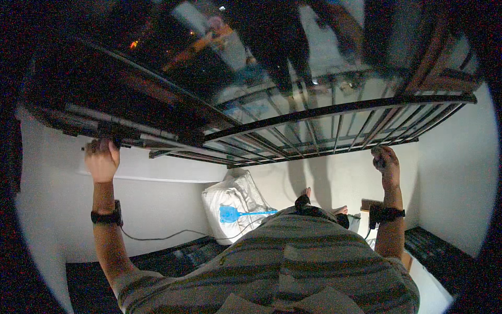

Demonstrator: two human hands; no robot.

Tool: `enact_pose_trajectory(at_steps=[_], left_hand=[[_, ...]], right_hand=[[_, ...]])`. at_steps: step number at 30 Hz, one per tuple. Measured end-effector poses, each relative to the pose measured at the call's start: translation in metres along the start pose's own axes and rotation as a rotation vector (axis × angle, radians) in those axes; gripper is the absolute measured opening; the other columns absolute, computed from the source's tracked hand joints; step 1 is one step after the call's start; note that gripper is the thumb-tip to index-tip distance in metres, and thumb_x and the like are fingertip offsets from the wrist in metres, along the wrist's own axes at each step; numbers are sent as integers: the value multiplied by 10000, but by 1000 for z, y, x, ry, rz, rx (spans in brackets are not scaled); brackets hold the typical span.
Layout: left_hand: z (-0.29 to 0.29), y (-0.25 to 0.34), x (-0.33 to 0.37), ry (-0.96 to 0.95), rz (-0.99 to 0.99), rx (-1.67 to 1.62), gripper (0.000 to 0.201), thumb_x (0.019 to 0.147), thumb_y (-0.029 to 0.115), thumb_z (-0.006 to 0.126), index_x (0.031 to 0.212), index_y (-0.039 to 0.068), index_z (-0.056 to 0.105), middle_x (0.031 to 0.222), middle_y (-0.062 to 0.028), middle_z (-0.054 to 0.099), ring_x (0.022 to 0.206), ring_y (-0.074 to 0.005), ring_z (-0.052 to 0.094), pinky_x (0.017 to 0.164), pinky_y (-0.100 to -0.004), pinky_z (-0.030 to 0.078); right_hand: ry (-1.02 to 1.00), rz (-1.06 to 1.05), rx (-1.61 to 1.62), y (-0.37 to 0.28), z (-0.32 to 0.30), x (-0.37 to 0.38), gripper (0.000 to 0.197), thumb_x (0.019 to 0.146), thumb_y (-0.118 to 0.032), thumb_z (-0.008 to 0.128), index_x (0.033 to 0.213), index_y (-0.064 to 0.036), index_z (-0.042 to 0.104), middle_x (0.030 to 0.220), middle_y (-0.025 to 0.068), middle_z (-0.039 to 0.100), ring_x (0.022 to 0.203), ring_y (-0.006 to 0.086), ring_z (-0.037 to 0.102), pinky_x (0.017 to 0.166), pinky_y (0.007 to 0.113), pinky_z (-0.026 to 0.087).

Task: The recorder washes a cloth in a bathroom sink after wiping a window.

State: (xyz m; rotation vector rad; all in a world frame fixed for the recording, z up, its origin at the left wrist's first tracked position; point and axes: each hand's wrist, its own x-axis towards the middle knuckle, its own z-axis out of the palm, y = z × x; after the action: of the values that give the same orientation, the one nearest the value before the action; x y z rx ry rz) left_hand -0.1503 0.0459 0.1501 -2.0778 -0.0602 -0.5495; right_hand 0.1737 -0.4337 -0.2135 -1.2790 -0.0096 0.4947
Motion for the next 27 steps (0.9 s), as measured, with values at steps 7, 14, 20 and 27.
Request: enact_pose_trajectory(at_steps=[7, 14, 20, 27], left_hand=[[79, 19, 21, 231, -510, -101, 365, 847, 251, 332, 612, 58, 532, 518, -168, 504, 453, -342, 495, 417, -417, 385], [96, 42, 23, 356, -1006, -325, 388, 834, 271, 338, 660, -20, 527, 563, -228, 494, 494, -399, 457, 470, -452, 362], [115, 78, 48, 526, -1509, -1064, 354, 846, 303, 350, 776, -9, 502, 620, -100, 480, 523, -186, 371, 482, -341, 327], [119, 81, 20, 544, -1895, -1825, 345, 863, 355, 380, 695, 64, 459, 499, -10, 357, 400, -136, 295, 396, -287, 286]], right_hand=[[14, -91, -84, -6, 48, 22, 232, 817, -168, 528, 1010, -40, 541, 920, 57, 579, 802, 135, 547, 645, 241, 439], [-189, -27, -164, -22, 85, 19, 262, 831, -202, 514, 1048, -56, 527, 943, 59, 571, 802, 135, 533, 659, 247, 433], [-158, -70, -85, -30, 67, 10, 250, 824, -210, 534, 1018, -53, 534, 937, 45, 572, 794, 131, 552, 672, 257, 456], [-111, 14, -64, -31, 58, -4, 270, 805, -200, 578, 1037, -69, 533, 843, 15, 572, 734, 97, 540, 642, 229, 438]])
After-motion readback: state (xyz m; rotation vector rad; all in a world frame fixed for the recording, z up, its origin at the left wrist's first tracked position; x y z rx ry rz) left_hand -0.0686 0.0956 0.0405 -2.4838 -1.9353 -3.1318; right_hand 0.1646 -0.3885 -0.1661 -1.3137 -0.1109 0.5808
